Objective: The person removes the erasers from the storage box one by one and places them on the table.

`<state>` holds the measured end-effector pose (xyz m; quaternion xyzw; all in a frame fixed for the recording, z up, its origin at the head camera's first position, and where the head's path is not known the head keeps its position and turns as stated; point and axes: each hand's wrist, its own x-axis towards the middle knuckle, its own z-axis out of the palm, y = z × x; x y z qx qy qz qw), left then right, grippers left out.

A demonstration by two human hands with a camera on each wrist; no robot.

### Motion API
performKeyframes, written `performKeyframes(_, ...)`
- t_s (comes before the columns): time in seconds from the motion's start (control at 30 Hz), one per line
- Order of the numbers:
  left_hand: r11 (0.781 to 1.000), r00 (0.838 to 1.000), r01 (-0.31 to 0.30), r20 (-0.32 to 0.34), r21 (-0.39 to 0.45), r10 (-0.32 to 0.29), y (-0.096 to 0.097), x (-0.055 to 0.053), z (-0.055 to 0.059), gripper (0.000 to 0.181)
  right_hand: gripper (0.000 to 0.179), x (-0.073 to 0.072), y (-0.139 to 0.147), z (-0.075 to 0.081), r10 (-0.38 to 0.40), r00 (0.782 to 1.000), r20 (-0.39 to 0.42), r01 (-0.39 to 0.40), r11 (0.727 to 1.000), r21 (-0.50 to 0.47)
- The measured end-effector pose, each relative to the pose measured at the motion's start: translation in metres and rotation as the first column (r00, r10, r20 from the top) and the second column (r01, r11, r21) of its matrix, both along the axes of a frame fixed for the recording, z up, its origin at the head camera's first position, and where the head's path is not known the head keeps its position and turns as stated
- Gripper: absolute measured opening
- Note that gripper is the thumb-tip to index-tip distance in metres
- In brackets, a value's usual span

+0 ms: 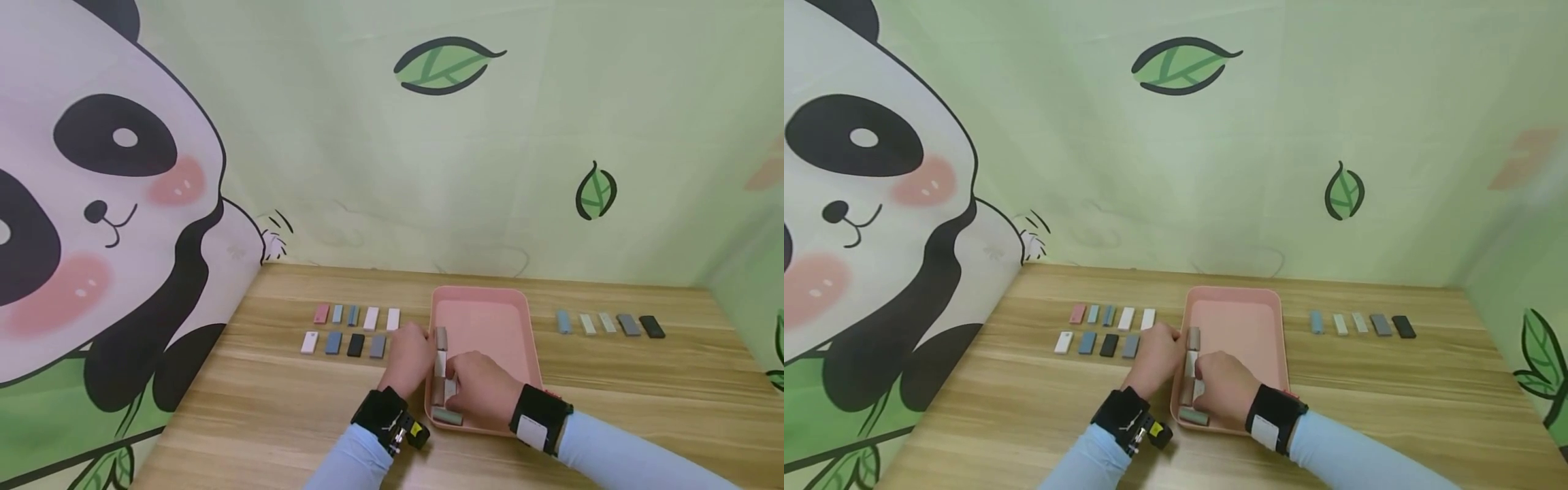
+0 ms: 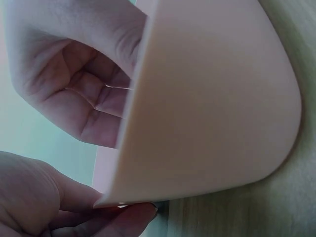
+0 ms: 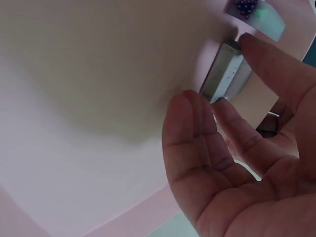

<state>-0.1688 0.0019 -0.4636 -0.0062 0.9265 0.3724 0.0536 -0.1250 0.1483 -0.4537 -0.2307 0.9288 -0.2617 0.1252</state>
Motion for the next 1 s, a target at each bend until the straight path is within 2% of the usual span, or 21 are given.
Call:
performKeyframes(0.1, 1.000, 1.000, -0.004, 0.014, 0.006, 0.004, 0.0005, 0.0003, -0.0001, 0.041, 0.026, -0.0002, 0.0011, 0.0005, 0.003, 1.000, 0.013, -0.004, 1.000, 0.014)
performKeyframes(0.37, 1.000, 1.000, -0.010, 0.019, 0.014, 0.010, 0.0020, -0.0011, 0.0012, 0.039, 0.028, 0.0003, 0.0002, 0.0035, -0.001, 1.000, -0.009, 0.003, 0.992, 0.127)
performKeyframes(0.57, 0.999, 1.000, 0.009, -0.015, -0.032, -0.010, 0.0019, -0.0029, 0.0007, 0.041, 0.017, 0.0003, -0.0028, 0.0037, -0.041, 0.998, -0.038, 0.045, 0.991, 0.124)
performKeyframes(0.63, 1.000, 1.000, 0.008, -0.004, -0.024, -0.008, 0.0019, -0.0033, 0.0000, 0.040, 0.013, 0.0011, -0.0026, 0.0044, -0.063, 0.998, -0.028, 0.066, 0.991, 0.120)
performKeyframes(0.77, 1.000, 1.000, 0.006, 0.007, -0.012, -0.006, 0.0020, -0.0029, -0.0001, 0.040, 0.011, 0.0027, -0.0008, 0.0067, -0.087, 0.996, -0.011, 0.088, 0.989, 0.118)
performKeyframes(0.93, 1.000, 1.000, 0.007, -0.021, -0.026, -0.007, 0.0017, -0.0015, -0.0002, 0.043, 0.012, 0.0033, 0.0039, 0.0058, -0.089, 0.996, -0.003, 0.089, 0.989, 0.116)
performKeyframes(1.0, 1.000, 1.000, 0.000, -0.002, -0.013, 0.000, 0.0014, -0.0004, -0.0002, 0.042, 0.013, 0.0043, 0.0065, 0.0056, -0.093, 0.996, 0.007, 0.092, 0.989, 0.115)
